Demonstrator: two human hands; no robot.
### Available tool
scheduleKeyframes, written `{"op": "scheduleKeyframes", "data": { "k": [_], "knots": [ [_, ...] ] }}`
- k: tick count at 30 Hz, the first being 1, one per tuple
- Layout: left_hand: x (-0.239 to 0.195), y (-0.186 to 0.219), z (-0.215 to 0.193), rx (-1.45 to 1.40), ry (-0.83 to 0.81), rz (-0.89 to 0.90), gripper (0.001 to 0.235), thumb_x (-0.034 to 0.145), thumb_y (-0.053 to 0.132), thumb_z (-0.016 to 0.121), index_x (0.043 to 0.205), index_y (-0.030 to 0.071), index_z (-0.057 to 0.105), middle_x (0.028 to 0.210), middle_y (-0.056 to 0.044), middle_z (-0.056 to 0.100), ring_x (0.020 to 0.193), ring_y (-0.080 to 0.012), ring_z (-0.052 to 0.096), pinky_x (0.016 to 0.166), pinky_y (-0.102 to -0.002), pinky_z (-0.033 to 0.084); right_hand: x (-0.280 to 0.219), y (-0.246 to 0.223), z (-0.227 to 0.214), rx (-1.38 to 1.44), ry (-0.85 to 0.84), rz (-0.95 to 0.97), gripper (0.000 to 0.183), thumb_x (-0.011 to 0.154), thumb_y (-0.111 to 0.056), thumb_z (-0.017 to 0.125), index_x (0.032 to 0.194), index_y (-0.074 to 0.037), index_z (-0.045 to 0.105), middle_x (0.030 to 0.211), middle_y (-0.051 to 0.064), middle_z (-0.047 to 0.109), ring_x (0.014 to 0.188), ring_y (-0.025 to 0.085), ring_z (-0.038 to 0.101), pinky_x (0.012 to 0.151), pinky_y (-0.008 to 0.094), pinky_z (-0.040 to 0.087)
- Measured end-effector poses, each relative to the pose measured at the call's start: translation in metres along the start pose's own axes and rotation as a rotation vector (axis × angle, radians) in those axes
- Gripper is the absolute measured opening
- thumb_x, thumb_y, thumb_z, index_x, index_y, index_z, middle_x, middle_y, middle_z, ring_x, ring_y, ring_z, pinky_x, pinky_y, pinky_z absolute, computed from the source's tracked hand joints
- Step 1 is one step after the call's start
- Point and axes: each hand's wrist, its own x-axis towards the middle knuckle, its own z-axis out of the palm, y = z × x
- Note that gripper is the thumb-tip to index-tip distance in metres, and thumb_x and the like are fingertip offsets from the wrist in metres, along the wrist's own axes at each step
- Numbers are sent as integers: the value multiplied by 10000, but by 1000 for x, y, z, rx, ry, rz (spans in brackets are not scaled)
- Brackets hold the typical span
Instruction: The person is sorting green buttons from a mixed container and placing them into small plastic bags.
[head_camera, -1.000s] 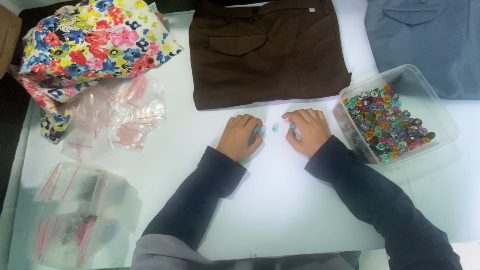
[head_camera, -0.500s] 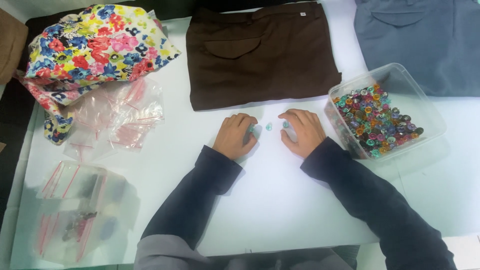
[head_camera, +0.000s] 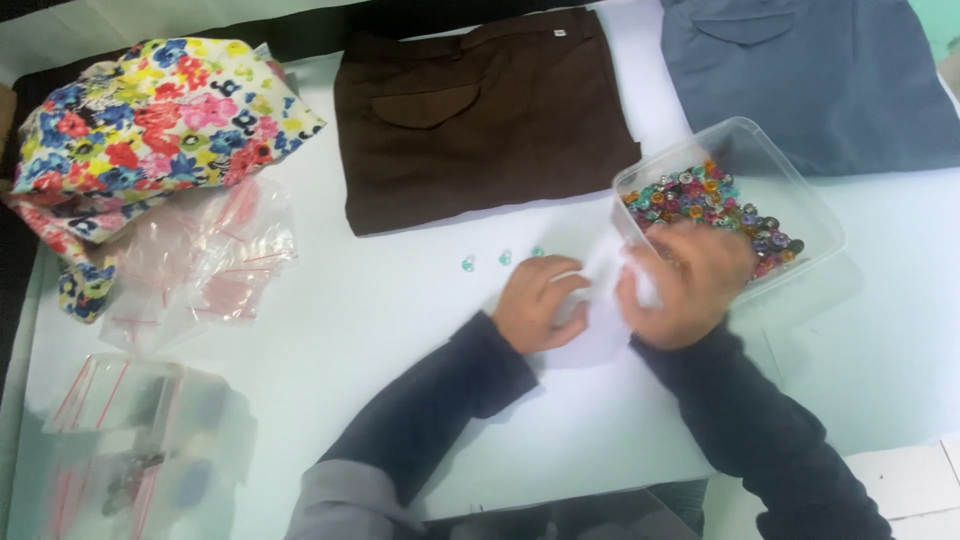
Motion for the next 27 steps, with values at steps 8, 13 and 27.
{"op": "scheduleKeyframes", "data": {
  "k": [8,13,27],
  "knots": [
    [103,42,71,-5,-243,-180,245,860,228,640,1034,56,667,1076,-135,660,1025,-345,671,875,-472,540,-27,102,-8,78,-358,391,232,1020,-145,672,1236,-60,676,1211,142,651,1149,384,604,1017,481,416],
    [105,19,143,403,-665,-611,504,654,451,787,1031,121,730,972,-61,714,993,-278,684,839,-461,538,-55,120,0,312,-591,511,244,1004,-19,622,1234,56,653,1091,302,693,1046,542,628,910,622,471],
    [109,8,130,422,-812,-395,476,667,390,708,995,44,701,892,-106,737,786,-295,675,752,-346,503,-51,109,-1,141,-1212,724,597,905,-360,736,1453,-205,555,1341,138,604,1244,384,601,1056,477,479]
  ]
}}
